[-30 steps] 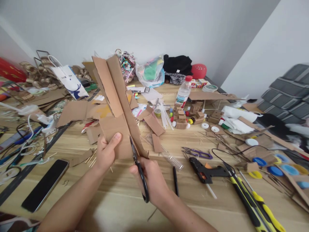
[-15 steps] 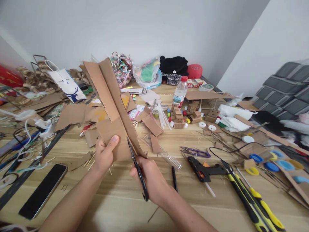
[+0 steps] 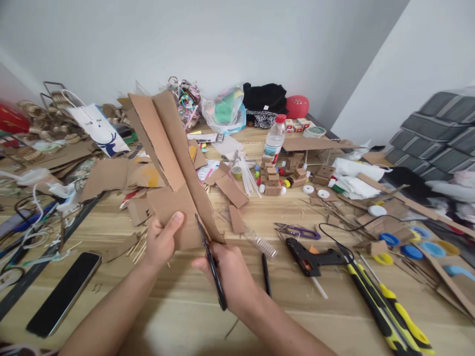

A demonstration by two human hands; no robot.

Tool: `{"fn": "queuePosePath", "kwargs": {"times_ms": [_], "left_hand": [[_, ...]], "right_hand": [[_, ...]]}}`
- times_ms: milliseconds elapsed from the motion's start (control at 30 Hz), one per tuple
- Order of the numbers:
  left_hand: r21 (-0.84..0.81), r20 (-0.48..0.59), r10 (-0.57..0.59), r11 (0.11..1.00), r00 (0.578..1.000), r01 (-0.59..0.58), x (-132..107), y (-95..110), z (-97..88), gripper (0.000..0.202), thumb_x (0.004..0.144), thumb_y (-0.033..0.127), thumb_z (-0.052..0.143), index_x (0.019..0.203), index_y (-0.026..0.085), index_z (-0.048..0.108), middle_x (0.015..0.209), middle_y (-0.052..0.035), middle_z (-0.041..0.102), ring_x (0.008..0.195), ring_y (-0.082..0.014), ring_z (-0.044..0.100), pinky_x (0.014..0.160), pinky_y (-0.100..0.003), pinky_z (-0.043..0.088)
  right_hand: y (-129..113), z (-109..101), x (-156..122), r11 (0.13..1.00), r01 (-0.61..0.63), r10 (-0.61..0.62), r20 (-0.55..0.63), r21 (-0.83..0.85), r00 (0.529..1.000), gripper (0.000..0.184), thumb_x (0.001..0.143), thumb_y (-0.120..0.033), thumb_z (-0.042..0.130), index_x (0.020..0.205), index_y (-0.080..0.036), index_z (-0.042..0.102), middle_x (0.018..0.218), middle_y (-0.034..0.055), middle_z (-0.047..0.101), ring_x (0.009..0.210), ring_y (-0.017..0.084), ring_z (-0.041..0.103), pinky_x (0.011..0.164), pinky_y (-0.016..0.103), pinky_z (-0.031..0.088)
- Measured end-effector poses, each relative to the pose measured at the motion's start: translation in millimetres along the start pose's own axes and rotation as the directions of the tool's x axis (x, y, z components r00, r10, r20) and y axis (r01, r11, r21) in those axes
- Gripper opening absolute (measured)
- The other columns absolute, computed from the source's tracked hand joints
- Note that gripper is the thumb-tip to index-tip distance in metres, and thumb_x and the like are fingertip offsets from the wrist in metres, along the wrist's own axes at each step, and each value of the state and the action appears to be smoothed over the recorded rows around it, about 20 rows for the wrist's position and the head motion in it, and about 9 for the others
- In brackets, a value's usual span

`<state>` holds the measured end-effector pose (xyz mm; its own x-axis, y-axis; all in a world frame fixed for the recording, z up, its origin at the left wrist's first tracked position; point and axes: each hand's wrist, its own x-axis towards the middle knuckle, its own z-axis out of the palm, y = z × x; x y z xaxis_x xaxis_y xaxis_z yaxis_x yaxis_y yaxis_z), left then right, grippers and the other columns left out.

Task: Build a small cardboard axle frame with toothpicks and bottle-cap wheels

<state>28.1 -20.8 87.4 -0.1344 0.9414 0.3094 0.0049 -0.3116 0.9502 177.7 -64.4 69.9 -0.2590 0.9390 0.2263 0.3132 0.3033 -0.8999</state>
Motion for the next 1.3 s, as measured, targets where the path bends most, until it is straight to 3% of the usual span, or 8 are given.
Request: {"fn": "queuePosePath", "kwargs": {"times_ms": [133, 400, 700, 833, 1000, 1133, 1233, 1300], "left_hand": [[0.042, 0.058, 0.006, 0.999, 0.998, -0.009, 7.8, 7.7, -7.0, 0.058, 0.069, 0.074, 0.072, 0.065, 0.017, 0.077, 0.067, -0.0074, 0.076, 0.064, -0.0212, 0.07, 0.058, -0.028, 0.057], [0.15, -0.04, 0.127, 0.981, 0.991, -0.119, 10.3, 9.8, -10.2, 0.047, 0.074, 0.062, 0.075, 0.062, 0.017, 0.072, 0.061, -0.0035, 0.073, 0.057, -0.0177, 0.066, 0.052, -0.025, 0.052], [0.221, -0.092, 0.358, 0.917, 0.929, -0.332, 11.3, 11.0, -21.1, 0.049, 0.082, 0.064, 0.068, 0.066, 0.018, 0.07, 0.061, -0.0011, 0.071, 0.055, -0.0144, 0.065, 0.054, -0.024, 0.052], [0.303, -0.202, 0.377, 0.902, 0.904, -0.308, 24.7, 9.3, -34.6, 0.054, 0.078, 0.071, 0.068, 0.069, 0.018, 0.067, 0.064, -0.0007, 0.068, 0.061, -0.0158, 0.065, 0.06, -0.027, 0.054], [0.284, -0.268, 0.25, 0.943, 0.93, -0.172, 52.9, -15.4, -57.0, 0.062, 0.072, 0.083, 0.062, 0.081, 0.022, 0.062, 0.08, -0.0029, 0.069, 0.081, -0.0201, 0.067, 0.076, -0.032, 0.057], [0.191, -0.389, 0.092, 0.981, 0.917, -0.018, 37.3, -30.4, -57.1, 0.075, 0.055, 0.083, 0.075, 0.098, 0.022, 0.063, 0.092, -0.0046, 0.068, 0.092, -0.021, 0.067, 0.083, -0.033, 0.056], [-0.068, -0.256, -0.185, 0.983, 0.949, 0.173, 6.3, -32.1, -42.1, 0.087, 0.055, 0.081, 0.077, 0.116, 0.022, 0.062, 0.107, -0.0114, 0.07, 0.104, -0.0265, 0.069, 0.078, -0.034, 0.058], [-0.198, -0.143, -0.289, 0.945, 0.947, 0.259, -10.1, -30.1, -30.6, 0.094, 0.054, 0.079, 0.08, 0.126, 0.022, 0.06, 0.121, -0.0157, 0.07, 0.113, -0.0309, 0.068, 0.083, -0.037, 0.059]], "right_hand": [[-0.7, 2.9, -0.4, 0.999, -0.025, 0.025, 0.024, 0.019, 0.999, 0.061, 0.089, -0.078, 0.038, 0.057, -0.026, 0.032, 0.052, -0.0055, 0.03, 0.048, 0.01, 0.026, 0.042, 0.025, 0.026], [4.2, 14.2, -5.4, 0.995, -0.089, 0.086, 0.057, 0.051, 0.995, 0.056, 0.09, -0.07, 0.04, 0.056, -0.026, 0.032, 0.052, -0.0053, 0.025, 0.048, 0.011, 0.025, 0.043, 0.027, 0.027], [-5.7, 5.8, -8.5, 0.994, -0.095, 0.084, 0.174, 0.055, 0.981, 0.063, 0.089, -0.08, 0.038, 0.059, -0.025, 0.039, 0.049, -0.0039, 0.042, 0.044, 0.011, 0.037, 0.044, 0.027, 0.028], [-16.8, 12.9, 13.6, 0.994, -0.112, 0.106, 0.194, 0.018, 0.975, 0.061, 0.085, -0.079, 0.046, 0.058, -0.025, 0.04, 0.05, -0.0042, 0.041, 0.047, 0.012, 0.037, 0.047, 0.026, 0.031], [-23.8, 29.3, 63.6, 0.979, -0.176, 0.186, 0.104, -0.1, 0.977, 0.055, 0.087, -0.058, 0.063, 0.052, -0.025, 0.034, 0.05, -0.0037, 0.043, 0.053, 0.013, 0.043, 0.054, 0.026, 0.036], [-26.7, 32.0, 95.3, 0.97, -0.19, 0.194, 0.015, -0.153, 0.981, 0.052, 0.084, -0.049, 0.068, 0.05, -0.026, 0.036, 0.049, -0.0035, 0.042, 0.055, 0.014, 0.043, 0.056, 0.027, 0.035], [-25.6, 34.8, 106.2, 0.975, -0.161, 0.163, -0.004, -0.151, 0.987, 0.05, 0.084, -0.049, 0.066, 0.05, -0.026, 0.037, 0.049, -0.0025, 0.044, 0.054, 0.014, 0.044, 0.054, 0.027, 0.036], [-23.1, 39.4, 108.4, 0.978, -0.144, 0.144, -0.014, -0.149, 0.989, 0.049, 0.084, -0.049, 0.063, 0.05, -0.026, 0.037, 0.047, -0.0023, 0.044, 0.051, 0.014, 0.043, 0.052, 0.027, 0.035]]}}
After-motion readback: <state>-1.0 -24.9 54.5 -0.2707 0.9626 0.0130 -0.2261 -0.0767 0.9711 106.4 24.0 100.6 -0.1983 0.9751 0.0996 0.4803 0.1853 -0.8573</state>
